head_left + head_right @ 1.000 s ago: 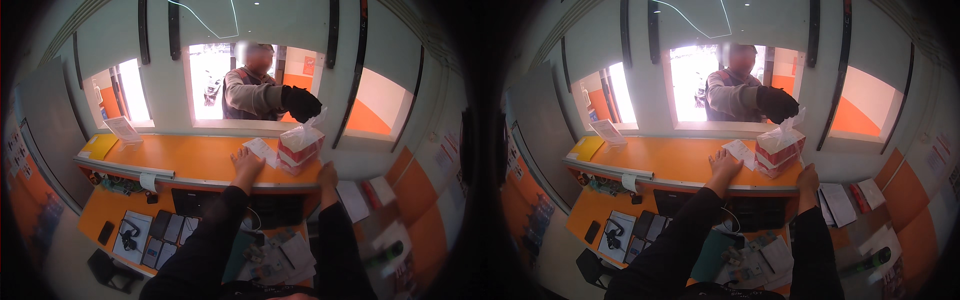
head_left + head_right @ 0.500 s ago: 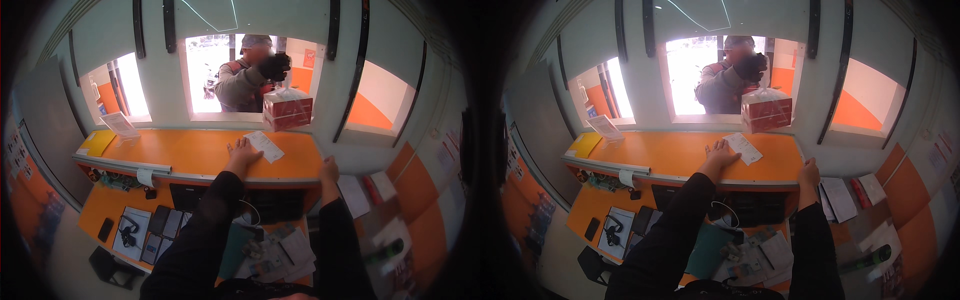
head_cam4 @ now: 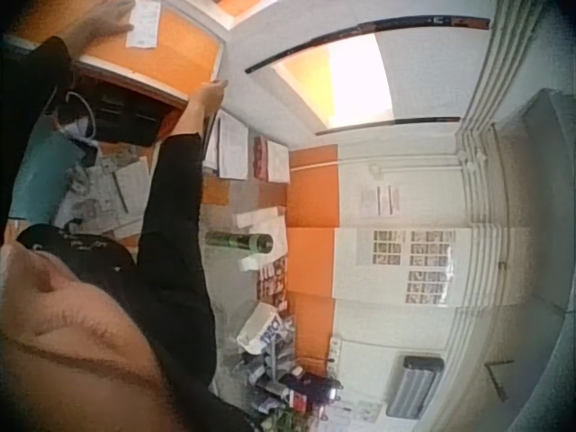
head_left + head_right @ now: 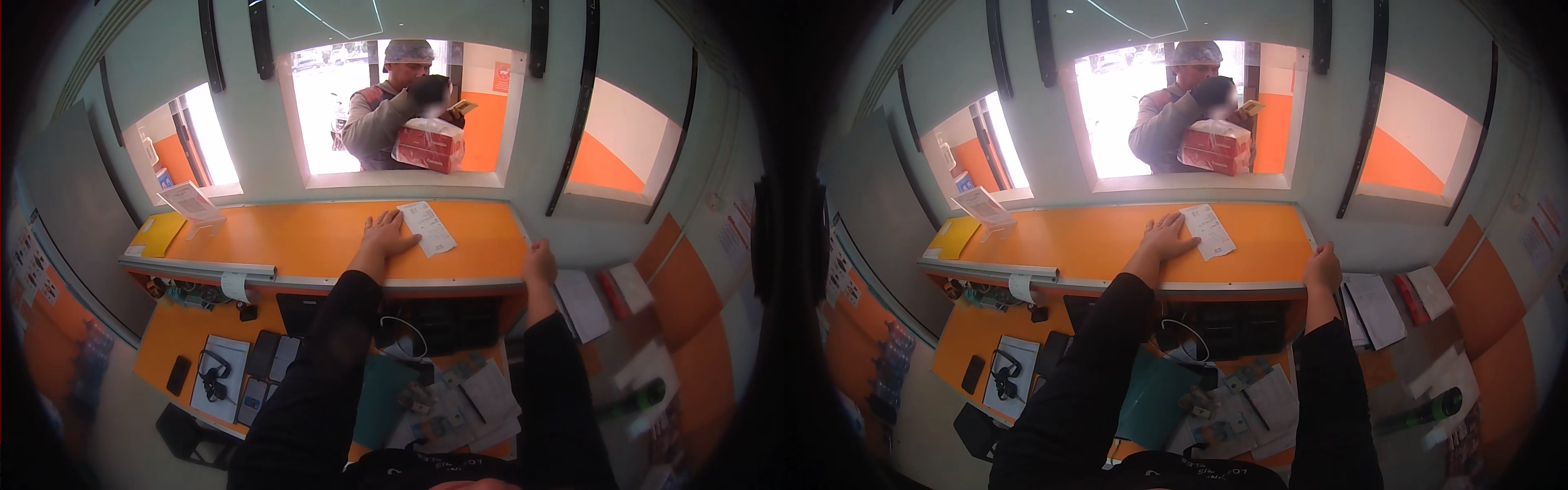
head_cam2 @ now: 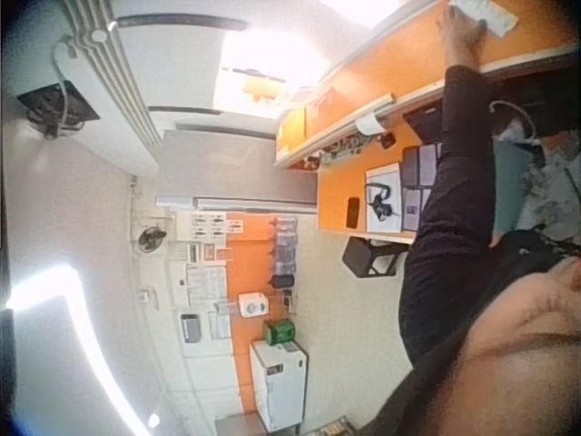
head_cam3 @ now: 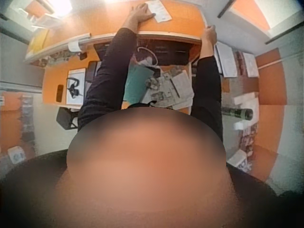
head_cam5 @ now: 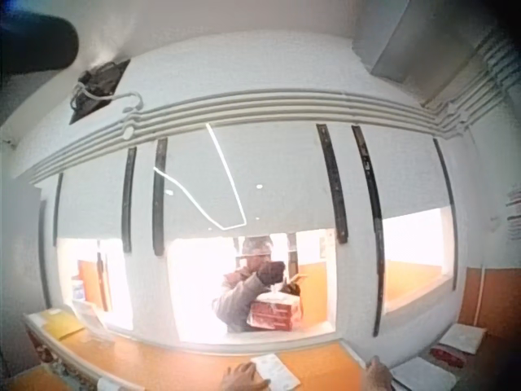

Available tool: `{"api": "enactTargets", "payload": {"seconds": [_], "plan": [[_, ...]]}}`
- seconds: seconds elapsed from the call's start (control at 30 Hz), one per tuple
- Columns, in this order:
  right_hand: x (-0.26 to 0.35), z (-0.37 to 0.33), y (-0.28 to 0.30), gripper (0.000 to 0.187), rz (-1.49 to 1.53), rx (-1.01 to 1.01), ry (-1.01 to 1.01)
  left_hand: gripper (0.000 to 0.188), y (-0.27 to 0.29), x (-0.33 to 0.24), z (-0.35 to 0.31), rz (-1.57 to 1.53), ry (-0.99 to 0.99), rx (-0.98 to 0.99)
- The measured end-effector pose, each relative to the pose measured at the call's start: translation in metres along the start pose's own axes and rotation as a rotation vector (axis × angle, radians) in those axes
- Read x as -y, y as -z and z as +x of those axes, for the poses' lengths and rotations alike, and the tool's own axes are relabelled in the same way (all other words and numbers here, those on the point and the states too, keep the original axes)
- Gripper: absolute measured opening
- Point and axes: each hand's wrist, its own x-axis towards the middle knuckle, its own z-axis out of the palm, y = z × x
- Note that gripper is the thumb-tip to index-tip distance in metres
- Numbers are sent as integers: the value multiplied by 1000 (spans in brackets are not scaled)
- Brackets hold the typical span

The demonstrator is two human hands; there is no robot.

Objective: The person counts paper currency and coins from a green folder, places a food package on a counter for a customer at a service window, and returns the money to the folder.

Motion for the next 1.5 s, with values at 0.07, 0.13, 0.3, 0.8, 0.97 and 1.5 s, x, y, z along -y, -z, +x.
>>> {"api": "enactTargets", "payload": {"seconds": [0.07, 0.13, 0.3, 0.8, 0.97, 1.5], "plan": [[2, -1, 1, 13, -6, 5, -6, 100, -1, -1, -1, -3, 11, 5], [3, -2, 2, 13, -10, 10, -11, 100, -2, -1, -1, -1, 18, 3], [2, 0, 1, 13, -9, -4, -2, 100, -3, -1, 0, 6, 25, -7], [1, 0, 0, 13, -9, 7, -20, 103, 0, -3, 0, -5, 36, 38], [1, 1, -2, 13, 0, -4, -18, 101, -2, -1, 1, -4, 41, 5], [-7, 3, -4, 12, -14, -27, -3, 99, -6, -5, 3, -4, 44, -31]]}}
